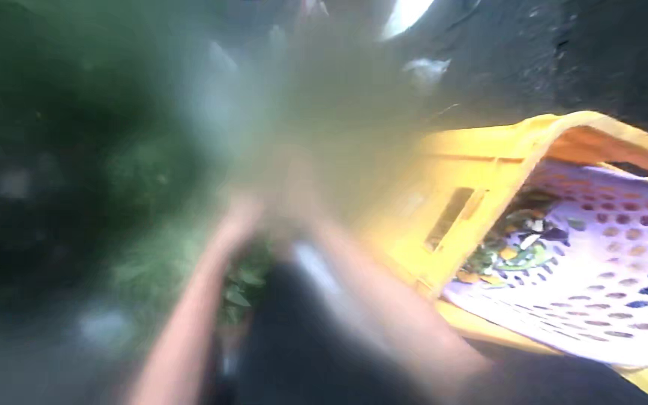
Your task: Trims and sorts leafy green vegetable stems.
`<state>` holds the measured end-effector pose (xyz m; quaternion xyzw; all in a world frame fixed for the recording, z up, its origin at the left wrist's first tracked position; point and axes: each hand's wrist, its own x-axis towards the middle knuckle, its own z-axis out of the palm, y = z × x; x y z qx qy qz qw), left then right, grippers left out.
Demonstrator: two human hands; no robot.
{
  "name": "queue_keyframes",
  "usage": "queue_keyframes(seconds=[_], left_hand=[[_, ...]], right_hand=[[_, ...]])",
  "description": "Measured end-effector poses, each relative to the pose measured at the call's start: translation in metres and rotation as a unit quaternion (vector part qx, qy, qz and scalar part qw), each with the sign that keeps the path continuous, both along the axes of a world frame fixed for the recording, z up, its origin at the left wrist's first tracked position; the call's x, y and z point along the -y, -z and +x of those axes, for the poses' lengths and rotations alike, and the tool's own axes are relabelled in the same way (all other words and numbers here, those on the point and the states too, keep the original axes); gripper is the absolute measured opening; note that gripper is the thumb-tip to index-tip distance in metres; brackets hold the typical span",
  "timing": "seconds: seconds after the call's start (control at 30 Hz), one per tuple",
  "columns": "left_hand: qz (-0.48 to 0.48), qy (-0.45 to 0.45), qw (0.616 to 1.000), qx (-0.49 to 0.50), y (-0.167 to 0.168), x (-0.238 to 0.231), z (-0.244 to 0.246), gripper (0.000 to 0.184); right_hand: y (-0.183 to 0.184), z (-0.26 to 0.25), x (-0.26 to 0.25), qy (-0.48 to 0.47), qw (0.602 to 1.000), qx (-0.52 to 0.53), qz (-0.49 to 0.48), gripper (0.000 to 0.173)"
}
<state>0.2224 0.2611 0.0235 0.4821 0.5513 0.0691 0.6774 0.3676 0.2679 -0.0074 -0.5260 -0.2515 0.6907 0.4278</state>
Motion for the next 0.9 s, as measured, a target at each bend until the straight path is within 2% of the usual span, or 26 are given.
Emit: queue_keyframes(seconds=[0.1, 0.2, 0.3, 0.37, 0.47, 0.53, 0.67, 0.77, 0.87, 0.9], left_hand=[[-0.001, -0.042, 0.999, -0.025, 0.01, 0.006, 0.003, 0.036], [-0.028, -0.053, 0.998, -0.005, 0.017, 0.006, -0.003, 0.034], [-0.055, -0.038, 0.997, 0.03, 0.022, 0.002, -0.01, 0.035], [-0.061, -0.034, 0.997, 0.036, 0.02, 0.004, -0.007, 0.037], [-0.074, -0.079, 0.992, 0.06, 0.019, 0.004, 0.003, 0.035], [-0.099, -0.127, 0.984, 0.069, 0.021, 0.011, 0.008, 0.033], [-0.125, -0.16, 0.978, 0.05, 0.026, 0.023, 0.006, 0.031], [-0.124, -0.164, 0.976, 0.074, 0.028, 0.021, 0.001, 0.033], [-0.096, -0.124, 0.986, 0.057, 0.023, 0.015, -0.009, 0.035], [-0.084, -0.109, 0.99, 0.045, 0.022, 0.015, -0.011, 0.034]], right_hand=[[0.004, -0.017, 0.031, -0.056, 0.993, 0.08, -0.063, 0.049], [0.002, -0.005, 0.038, -0.112, 0.987, 0.013, -0.112, 0.055], [0.014, 0.007, 0.017, -0.018, 0.996, -0.036, -0.079, 0.045], [0.019, 0.007, 0.0, 0.044, 0.997, -0.051, -0.041, 0.048], [0.007, -0.012, 0.006, 0.048, 0.998, 0.012, -0.037, 0.048], [0.0, -0.021, 0.026, -0.001, 0.992, 0.091, -0.084, 0.048], [0.008, -0.024, 0.048, -0.093, 0.981, 0.132, -0.104, 0.052], [-0.001, -0.019, 0.04, -0.116, 0.978, 0.101, -0.138, 0.047], [0.007, -0.014, 0.02, -0.077, 0.991, -0.011, -0.107, 0.046], [0.006, -0.017, 0.02, -0.057, 0.991, -0.005, -0.124, 0.045]])
